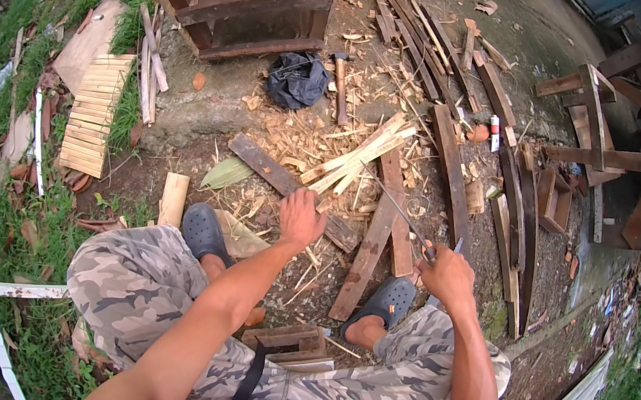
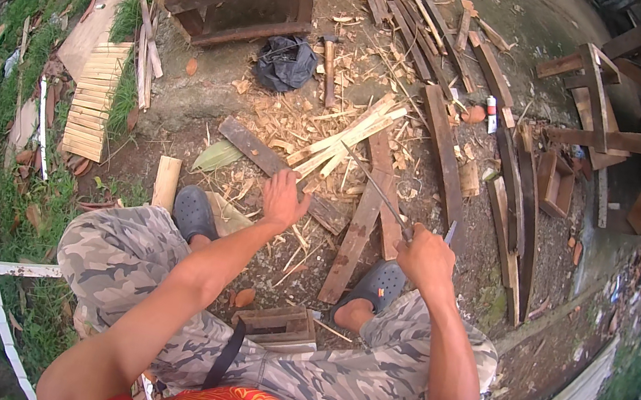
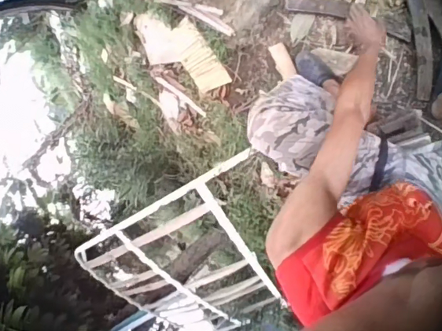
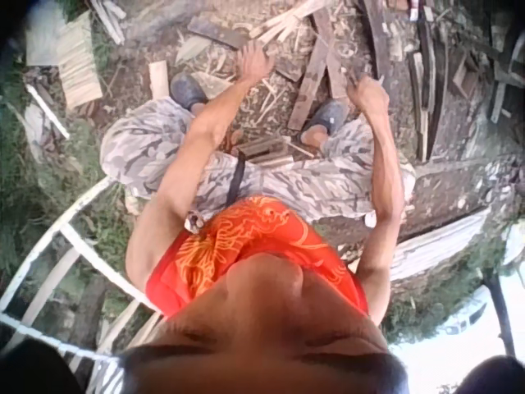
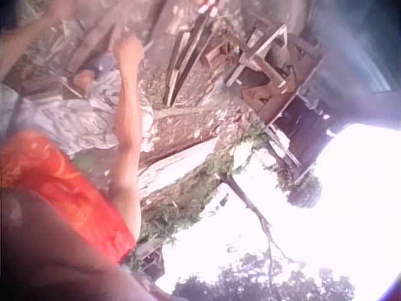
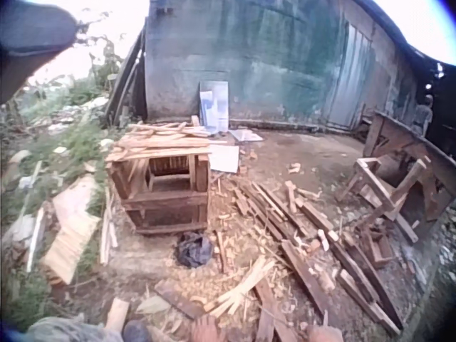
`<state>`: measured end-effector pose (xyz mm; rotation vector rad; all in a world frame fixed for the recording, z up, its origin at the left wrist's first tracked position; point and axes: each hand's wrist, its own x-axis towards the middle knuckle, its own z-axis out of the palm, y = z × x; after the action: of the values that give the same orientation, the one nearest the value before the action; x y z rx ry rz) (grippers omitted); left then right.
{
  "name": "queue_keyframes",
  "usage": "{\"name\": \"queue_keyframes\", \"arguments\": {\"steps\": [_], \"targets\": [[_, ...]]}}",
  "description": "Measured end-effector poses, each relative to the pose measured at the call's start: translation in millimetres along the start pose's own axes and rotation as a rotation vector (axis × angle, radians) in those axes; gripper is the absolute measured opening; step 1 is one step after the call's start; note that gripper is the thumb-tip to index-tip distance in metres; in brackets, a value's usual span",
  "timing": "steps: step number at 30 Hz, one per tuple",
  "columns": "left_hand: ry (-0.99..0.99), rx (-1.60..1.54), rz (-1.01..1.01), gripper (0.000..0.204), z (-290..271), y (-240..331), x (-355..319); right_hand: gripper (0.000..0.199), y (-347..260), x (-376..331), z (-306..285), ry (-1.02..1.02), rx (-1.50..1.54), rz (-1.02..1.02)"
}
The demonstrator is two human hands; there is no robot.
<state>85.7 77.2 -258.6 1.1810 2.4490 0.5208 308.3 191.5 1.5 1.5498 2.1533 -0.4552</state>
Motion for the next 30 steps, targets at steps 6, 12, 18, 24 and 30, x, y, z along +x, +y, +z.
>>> {"name": "queue_keyframes", "arguments": {"steps": [6, 12, 18, 24, 30], "targets": [[-0.264, 0.229, 0.093, 0.102, 28, 75, 102, 0.036, 10, 10, -36, 0.054, 0.003, 0.070], [-0.527, 0.290, 0.097, 0.080, 41, 67, 153, 0.037, 17, 11, -50, -0.004, -0.011, 0.062], [-0.430, 0.140, 0.231, 0.076, -16, 34, 138, 0.038, 18, 3, -60, 0.004, -0.002, 0.017], [-0.227, 0.316, 0.458, 0.069, -157, 4, 153, 0.040, 8, -13, -76, 0.092, 0.038, 0.000], [0.150, 0.536, 0.557, 0.063, -366, 19, 242, 0.039, -8, -21, -89, 0.100, 0.089, -0.023]]}}
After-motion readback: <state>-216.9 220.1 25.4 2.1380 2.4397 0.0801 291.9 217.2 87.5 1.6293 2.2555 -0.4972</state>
